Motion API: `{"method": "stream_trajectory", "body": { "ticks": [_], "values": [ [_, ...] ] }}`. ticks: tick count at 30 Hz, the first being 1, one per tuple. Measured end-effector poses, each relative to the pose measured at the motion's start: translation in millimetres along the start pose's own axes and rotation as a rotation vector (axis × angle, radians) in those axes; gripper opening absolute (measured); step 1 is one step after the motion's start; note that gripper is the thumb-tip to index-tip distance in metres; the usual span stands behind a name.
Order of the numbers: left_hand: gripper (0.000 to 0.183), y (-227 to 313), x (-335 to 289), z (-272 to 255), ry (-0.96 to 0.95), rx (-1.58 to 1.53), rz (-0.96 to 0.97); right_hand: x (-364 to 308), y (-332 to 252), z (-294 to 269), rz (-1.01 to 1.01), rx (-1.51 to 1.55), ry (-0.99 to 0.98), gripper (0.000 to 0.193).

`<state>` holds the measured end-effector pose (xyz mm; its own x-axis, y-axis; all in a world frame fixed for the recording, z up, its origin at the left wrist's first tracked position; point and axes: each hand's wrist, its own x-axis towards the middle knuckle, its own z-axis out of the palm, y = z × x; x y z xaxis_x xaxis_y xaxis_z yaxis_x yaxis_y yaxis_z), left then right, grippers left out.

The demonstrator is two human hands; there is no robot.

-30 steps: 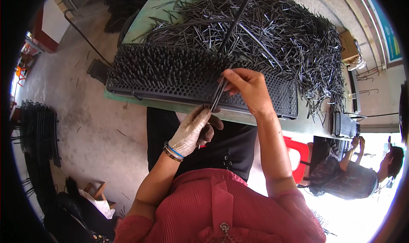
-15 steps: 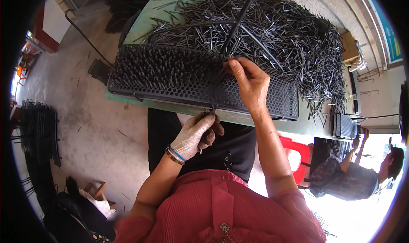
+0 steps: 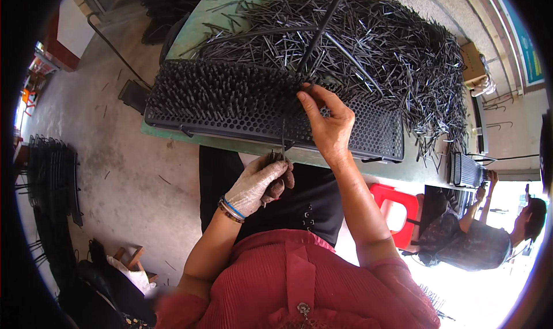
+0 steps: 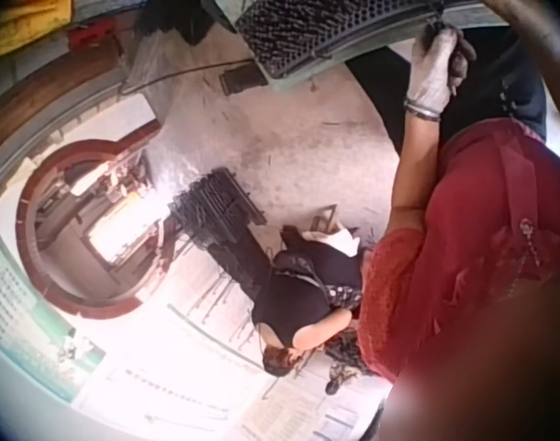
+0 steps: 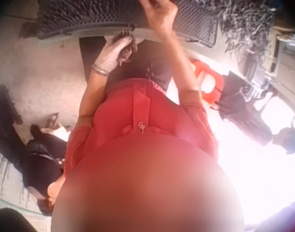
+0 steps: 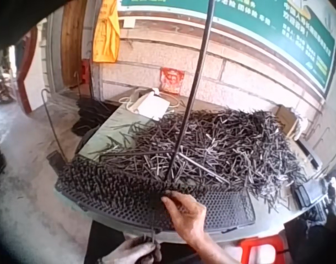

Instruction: Placing metal rods into a perforated tray for sorting or assembly.

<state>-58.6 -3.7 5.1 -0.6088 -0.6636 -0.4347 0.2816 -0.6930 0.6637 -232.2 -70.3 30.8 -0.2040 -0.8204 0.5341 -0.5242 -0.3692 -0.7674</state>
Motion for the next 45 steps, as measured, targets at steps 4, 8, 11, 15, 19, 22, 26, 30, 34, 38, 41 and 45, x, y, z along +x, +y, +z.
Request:
{"method": "stream_trajectory", "body": {
  "ticks": [4,8,11,15,19,22,26,30,34,38,41,45],
  "values": [
    [0.021,1,-1,4,0.008,0.011,-0.002,-2,-3,0,0.057,0.0,0.013,0.018],
    [0.022,0,-1,5,0.001,0.014,-0.016,-1,-4,0,0.026,-0.024,0.013,0.018],
    [0.022,-1,-1,4,-0.001,0.005,-0.019,1,-4,-2,0.006,-0.043,-0.01,0.017],
    [0.022,-1,-1,2,-0.008,-0.004,-0.026,1,1,-4,-0.056,-0.032,-0.01,0.016],
    [0.022,-1,-1,3,-0.015,-0.002,-0.026,1,2,-3,-0.062,-0.032,-0.049,0.016],
    [0.022,0,-2,4,-0.023,0.003,-0.029,3,3,-3,-0.12,-0.063,-0.063,0.016],
    [0.022,0,-1,3,-0.013,-0.001,-0.032,4,-1,-6,-0.165,-0.149,-0.113,0.018],
    [0.022,-1,-1,4,-0.007,0.003,-0.032,0,2,-5,-0.154,-0.154,-0.121,0.017],
    [0.022,-1,-1,3,-0.015,0.002,-0.039,-1,-2,-4,-0.104,-0.143,-0.149,0.017],
    [0.022,-1,-1,4,-0.017,0.007,-0.029,4,2,-6,-0.284,-0.175,-0.153,0.019],
    [0.022,2,-3,6,-0.029,0.014,-0.014,4,-4,-6,-0.264,-0.104,-0.096,0.019],
    [0.021,8,-7,8,-0.053,0.052,0.043,0,-33,-27,0.298,0.067,-0.33,0.026]
  ]
}}
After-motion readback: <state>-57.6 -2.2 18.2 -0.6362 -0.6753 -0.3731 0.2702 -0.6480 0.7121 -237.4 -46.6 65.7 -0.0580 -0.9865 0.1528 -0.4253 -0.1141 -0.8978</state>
